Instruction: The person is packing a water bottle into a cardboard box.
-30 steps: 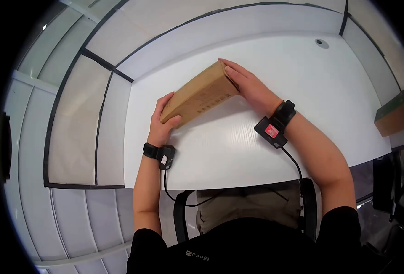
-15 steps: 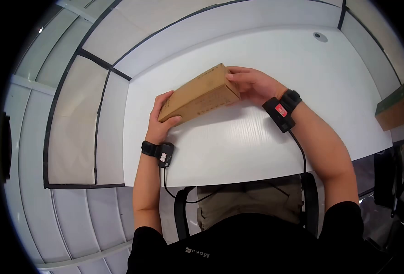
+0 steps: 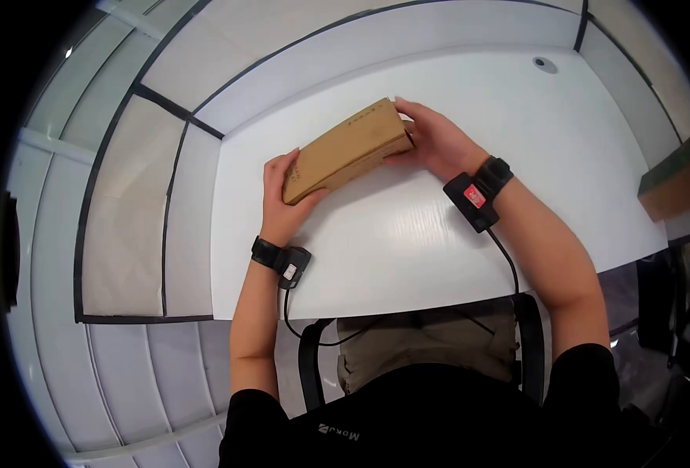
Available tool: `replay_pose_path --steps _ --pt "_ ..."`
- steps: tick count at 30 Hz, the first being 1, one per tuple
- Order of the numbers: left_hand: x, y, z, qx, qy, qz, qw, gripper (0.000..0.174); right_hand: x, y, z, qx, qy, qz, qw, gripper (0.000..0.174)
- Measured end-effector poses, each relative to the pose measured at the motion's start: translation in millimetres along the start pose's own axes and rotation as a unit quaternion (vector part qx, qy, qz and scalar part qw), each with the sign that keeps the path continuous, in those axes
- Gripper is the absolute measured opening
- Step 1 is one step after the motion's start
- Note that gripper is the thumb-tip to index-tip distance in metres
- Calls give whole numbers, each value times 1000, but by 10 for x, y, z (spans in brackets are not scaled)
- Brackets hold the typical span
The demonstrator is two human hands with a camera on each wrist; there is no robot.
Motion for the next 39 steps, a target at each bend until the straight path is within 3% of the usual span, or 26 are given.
replay_pose_path --steps 1,4,5,8,13,16,19,24,27,29,32,33,36,39 --pt "-9 -11 24 -10 -16 16 1000 74 11 0 -18 10 -25 14 1000 62" --pt "-35 3 106 -31 -35 34 998 78 -48 59 -100 74 78 34 994 64" --pt "-71 11 116 -33 -31 20 999 80 -30 70 -123 84 97 76 989 78" --pt "-171 44 177 -42 -11 -3 999 80 -38 242 -196 150 110 125 975 82" --pt "-398 80 473 -110 42 -65 991 90 -82 739 -472 281 159 164 932 67" --pt "-515 94 802 -164 52 -89 981 97 -120 1246 -777 422 196 196 863 63" --pt "-718 86 722 -97 173 -105 975 86 -81 1813 -1196 498 261 221 796 61" --pt "-900 -11 353 43 308 -171 935 66 181 2582 -1796 480 427 275 715 68" --pt "-890 -6 324 28 300 -170 938 58 404 2857 -1942 468 449 321 690 69" --pt "-885 3 374 27 288 -171 942 55 631 2942 -1995 471 428 337 694 75" --pt "-858 11 386 41 271 -188 943 54 851 2933 -1934 405 450 384 697 81" --pt "-850 13 389 42 270 -190 943 54 1029 2896 -1888 442 446 362 689 82" --pt "-863 11 385 39 269 -193 943 54 1372 2721 -1628 394 498 358 684 78" --pt "-885 23 371 29 261 -196 945 50 1512 2654 -1276 366 423 375 740 73"
Point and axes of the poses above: each hand's wrist, its own y-axis away from the middle knuckle, its own x-axis out of the back of the hand, z = x × y, the point moved 9 cm from there along -y, towards the middle knuckle, and after that the axes turned 12 degrees about -y, right-handed, at the moved point
